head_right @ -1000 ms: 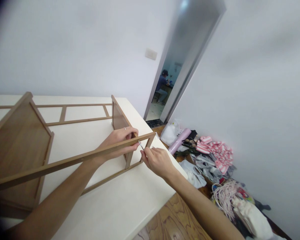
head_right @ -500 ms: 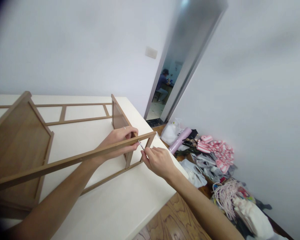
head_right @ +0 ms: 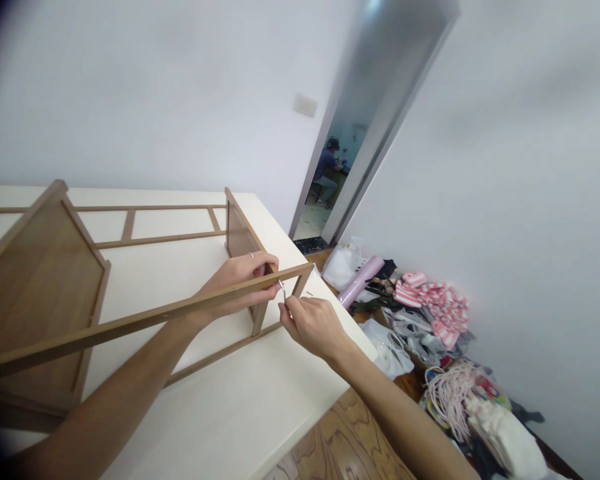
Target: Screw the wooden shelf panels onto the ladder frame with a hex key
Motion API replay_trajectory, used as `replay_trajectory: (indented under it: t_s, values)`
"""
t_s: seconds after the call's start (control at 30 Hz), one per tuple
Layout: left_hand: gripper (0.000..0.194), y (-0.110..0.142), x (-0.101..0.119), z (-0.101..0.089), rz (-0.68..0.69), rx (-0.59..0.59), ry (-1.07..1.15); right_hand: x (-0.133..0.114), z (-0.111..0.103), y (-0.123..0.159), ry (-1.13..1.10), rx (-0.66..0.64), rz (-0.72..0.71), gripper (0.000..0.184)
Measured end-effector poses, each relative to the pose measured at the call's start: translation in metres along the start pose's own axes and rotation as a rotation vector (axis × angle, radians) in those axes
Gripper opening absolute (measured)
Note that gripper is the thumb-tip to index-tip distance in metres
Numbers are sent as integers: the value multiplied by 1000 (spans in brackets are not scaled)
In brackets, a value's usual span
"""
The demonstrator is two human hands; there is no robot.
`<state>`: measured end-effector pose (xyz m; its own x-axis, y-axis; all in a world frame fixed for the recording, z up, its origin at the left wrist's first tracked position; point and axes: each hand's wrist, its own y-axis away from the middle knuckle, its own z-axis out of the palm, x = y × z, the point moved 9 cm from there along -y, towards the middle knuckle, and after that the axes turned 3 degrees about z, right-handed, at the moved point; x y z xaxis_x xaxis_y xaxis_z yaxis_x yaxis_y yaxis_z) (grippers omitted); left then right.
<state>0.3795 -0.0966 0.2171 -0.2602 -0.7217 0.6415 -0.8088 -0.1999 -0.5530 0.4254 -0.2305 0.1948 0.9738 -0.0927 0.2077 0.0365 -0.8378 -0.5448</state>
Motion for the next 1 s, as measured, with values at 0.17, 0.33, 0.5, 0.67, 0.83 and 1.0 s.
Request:
replay_trajectory:
  t_s: [0.17,0.33,0.5,0.67,0.83,1.0]
  values:
    - [16,0,1,0,8,-1,-14,0,-1,0,-6,-5,-6,32]
    - [17,0,0,0,10,7,-17,-2,-1,-1,-17,-13,-3,32]
    - [16,0,1,-1,20,16,-19,-4,-1,-1,-27,-12,0,35]
    - [17,0,1,-1,21,15,-17,-5,-1,-1,-35,-6,-7,36]
    - [16,0,0,0,9,11,-15,-7,-2,-1,-38,-3,-9,35]
    - [17,0,0,-1,-2,13,-6,-8,-1,0,-39,-8,-10,35]
